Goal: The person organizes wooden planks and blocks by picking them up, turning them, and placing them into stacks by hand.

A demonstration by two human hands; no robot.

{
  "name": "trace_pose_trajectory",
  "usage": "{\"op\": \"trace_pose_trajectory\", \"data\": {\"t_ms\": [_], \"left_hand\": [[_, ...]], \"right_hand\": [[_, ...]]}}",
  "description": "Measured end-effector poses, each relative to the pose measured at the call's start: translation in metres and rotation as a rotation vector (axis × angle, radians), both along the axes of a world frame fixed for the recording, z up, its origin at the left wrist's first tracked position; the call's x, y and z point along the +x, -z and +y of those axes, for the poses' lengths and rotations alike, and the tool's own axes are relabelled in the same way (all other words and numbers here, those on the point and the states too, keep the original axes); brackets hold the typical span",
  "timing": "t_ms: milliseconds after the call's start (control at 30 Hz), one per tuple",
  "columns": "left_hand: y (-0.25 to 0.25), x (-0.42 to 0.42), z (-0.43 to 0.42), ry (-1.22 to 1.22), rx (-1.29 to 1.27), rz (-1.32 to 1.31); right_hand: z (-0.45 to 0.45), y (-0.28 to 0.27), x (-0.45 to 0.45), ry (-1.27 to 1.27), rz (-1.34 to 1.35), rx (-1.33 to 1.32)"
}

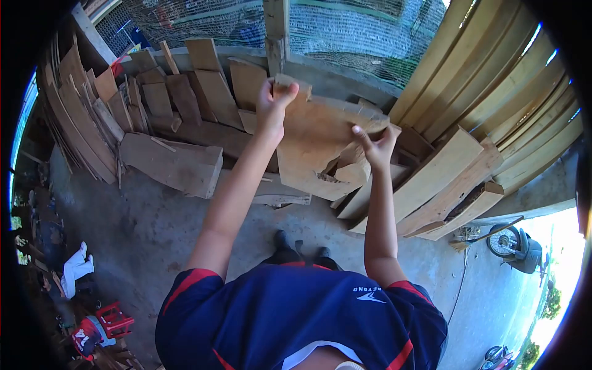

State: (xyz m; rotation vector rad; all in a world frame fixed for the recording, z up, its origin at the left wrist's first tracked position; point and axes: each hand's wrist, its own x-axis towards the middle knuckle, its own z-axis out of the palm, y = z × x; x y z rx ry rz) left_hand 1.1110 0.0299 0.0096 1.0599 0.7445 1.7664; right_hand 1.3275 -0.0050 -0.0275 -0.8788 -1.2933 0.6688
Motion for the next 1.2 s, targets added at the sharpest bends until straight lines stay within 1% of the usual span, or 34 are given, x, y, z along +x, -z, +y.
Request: {"op": "trace_pose_trajectory", "data": {"t_ms": [100, 167, 367, 467, 500, 567, 667, 700, 733, 767, 867, 933, 967, 1000, 1067, 1100, 1133, 1167, 1200], "left_hand": [[0.02, -0.023, 0.009, -0.008, -0.017, 0.019], [0.032, -0.036, 0.014, -0.021, -0.022, 0.002], [0.09, -0.075, 0.041, -0.024, -0.086, 0.02], [0.098, -0.099, 0.052, 0.029, -0.107, 0.013], [0.098, -0.107, 0.056, 0.044, -0.113, 0.048], [0.098, -0.119, 0.06, 0.042, -0.131, 0.039], [0.108, -0.145, 0.076, -0.021, -0.109, 0.057], [0.114, -0.155, 0.084, -0.012, -0.102, 0.025], [0.113, -0.164, 0.09, 0.015, -0.11, 0.022], [0.114, -0.17, 0.095, 0.042, -0.119, 0.02], [0.111, -0.159, 0.102, 0.1, -0.153, 0.003], [0.11, -0.153, 0.106, 0.079, -0.139, 0.027], [0.11, -0.151, 0.105, 0.033, -0.141, 0.027], [0.112, -0.148, 0.105, -0.015, -0.145, 0.024], [0.114, -0.149, 0.104, -0.031, -0.172, 0.005], [0.114, -0.149, 0.103, -0.058, -0.172, 0.033], [0.112, -0.149, 0.102, -0.085, -0.171, 0.063], [0.111, -0.149, 0.1, -0.089, -0.168, 0.06], [0.109, -0.149, 0.097, -0.093, -0.172, 0.07]], "right_hand": [[0.01, 0.025, -0.024, -0.017, -0.01, -0.083], [0.018, 0.042, -0.04, -0.064, 0.033, -0.098], [0.035, 0.091, -0.076, -0.068, 0.0, -0.205], [0.042, 0.098, -0.095, -0.076, -0.014, -0.198], [0.043, 0.094, -0.104, -0.094, 0.061, -0.212], [0.051, 0.092, -0.11, -0.042, -0.123, -0.258], [0.064, 0.103, -0.121, -0.053, -0.228, -0.368], [0.062, 0.102, -0.132, -0.037, -0.156, -0.322], [0.065, 0.107, -0.145, 0.067, -0.206, -0.244], [0.065, 0.11, -0.148, 0.138, -0.283, -0.299], [0.064, 0.106, -0.144, 0.168, -0.216, -0.235], [0.069, 0.118, -0.127, 0.098, -0.232, -0.356], [0.074, 0.134, -0.116, 0.011, -0.214, -0.426], [0.071, 0.136, -0.112, 0.014, -0.221, -0.437], [0.065, 0.14, -0.106, -0.061, -0.182, -0.371], [0.061, 0.14, -0.104, -0.148, -0.12, -0.491], [0.057, 0.158, -0.104, -0.168, -0.076, -0.435], [0.055, 0.175, -0.106, -0.188, -0.1, -0.28], [0.047, 0.177, -0.103, -0.056, -0.454, -0.32]]}}
